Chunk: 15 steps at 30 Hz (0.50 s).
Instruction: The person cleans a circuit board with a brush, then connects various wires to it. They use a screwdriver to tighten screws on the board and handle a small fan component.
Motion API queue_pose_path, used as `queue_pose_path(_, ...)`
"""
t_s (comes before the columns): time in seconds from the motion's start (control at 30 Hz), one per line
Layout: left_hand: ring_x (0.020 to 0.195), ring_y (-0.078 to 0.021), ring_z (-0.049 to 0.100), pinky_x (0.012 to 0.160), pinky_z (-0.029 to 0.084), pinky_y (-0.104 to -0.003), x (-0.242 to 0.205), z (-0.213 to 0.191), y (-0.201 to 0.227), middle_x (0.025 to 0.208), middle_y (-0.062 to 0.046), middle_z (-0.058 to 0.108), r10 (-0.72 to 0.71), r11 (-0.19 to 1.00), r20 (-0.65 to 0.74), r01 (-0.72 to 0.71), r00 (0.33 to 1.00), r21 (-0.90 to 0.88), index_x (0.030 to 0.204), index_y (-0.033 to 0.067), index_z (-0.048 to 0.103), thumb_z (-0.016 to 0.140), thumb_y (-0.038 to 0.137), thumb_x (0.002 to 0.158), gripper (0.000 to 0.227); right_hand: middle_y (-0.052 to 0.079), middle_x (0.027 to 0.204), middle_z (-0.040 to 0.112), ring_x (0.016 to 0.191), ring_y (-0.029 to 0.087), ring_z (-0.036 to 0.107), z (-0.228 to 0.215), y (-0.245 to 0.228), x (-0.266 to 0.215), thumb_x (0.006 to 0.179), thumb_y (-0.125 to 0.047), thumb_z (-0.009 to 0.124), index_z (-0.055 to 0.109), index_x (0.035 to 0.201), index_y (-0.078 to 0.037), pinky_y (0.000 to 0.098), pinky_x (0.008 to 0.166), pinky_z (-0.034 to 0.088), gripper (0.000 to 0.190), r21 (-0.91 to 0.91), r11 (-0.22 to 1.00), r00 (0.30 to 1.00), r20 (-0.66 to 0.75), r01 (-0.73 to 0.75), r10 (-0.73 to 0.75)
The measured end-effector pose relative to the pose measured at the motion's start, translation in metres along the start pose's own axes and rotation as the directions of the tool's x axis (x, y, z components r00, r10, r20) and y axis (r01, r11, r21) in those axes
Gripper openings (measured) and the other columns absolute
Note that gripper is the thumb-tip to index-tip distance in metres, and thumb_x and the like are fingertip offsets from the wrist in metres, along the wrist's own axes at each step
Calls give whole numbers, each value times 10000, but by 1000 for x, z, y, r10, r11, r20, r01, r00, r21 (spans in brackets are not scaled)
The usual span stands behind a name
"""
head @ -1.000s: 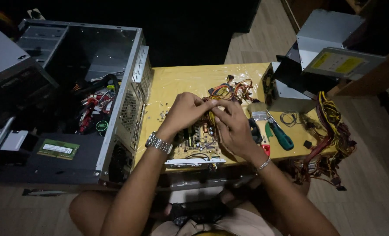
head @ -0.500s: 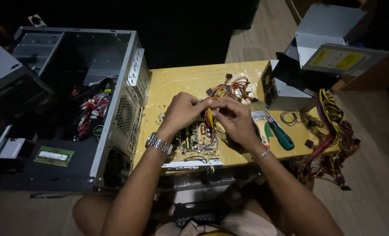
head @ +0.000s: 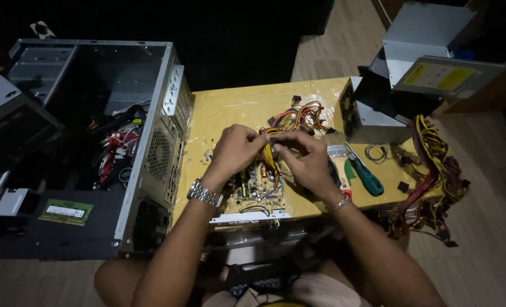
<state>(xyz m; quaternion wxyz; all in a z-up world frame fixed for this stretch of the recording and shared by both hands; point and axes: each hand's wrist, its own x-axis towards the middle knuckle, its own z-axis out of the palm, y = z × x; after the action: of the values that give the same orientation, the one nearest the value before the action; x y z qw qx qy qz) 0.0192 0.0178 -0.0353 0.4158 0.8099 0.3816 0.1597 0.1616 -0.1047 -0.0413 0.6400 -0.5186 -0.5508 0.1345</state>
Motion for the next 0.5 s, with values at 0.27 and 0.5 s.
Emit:
queue_pose_path(0.27, 533, -292, 674, 574, 517, -378, -10, -8, 25, 482, -57, 616, -5, 998, -62, 9, 998, 62, 544, 129, 683, 702, 360, 936, 455, 175, 948, 794, 943, 220, 735, -9, -5, 3, 833, 26, 849, 785, 1007, 15, 355, 784, 615, 185, 5, 1000, 1000, -2, -1, 1)
queue_pose_path(0.5, 531, -329, 678, 595, 537, -418, -5, 0, 16, 483, -96, 608, -25, 995, -51, 30, 998, 97, 545, 97, 669, 724, 258, 941, 430, 159, 930, 791, 943, 161, 697, -4, -15, 7, 822, 21, 865, 788, 1015, 15, 326, 804, 605, 208, 24, 995, 996, 5, -92, 92)
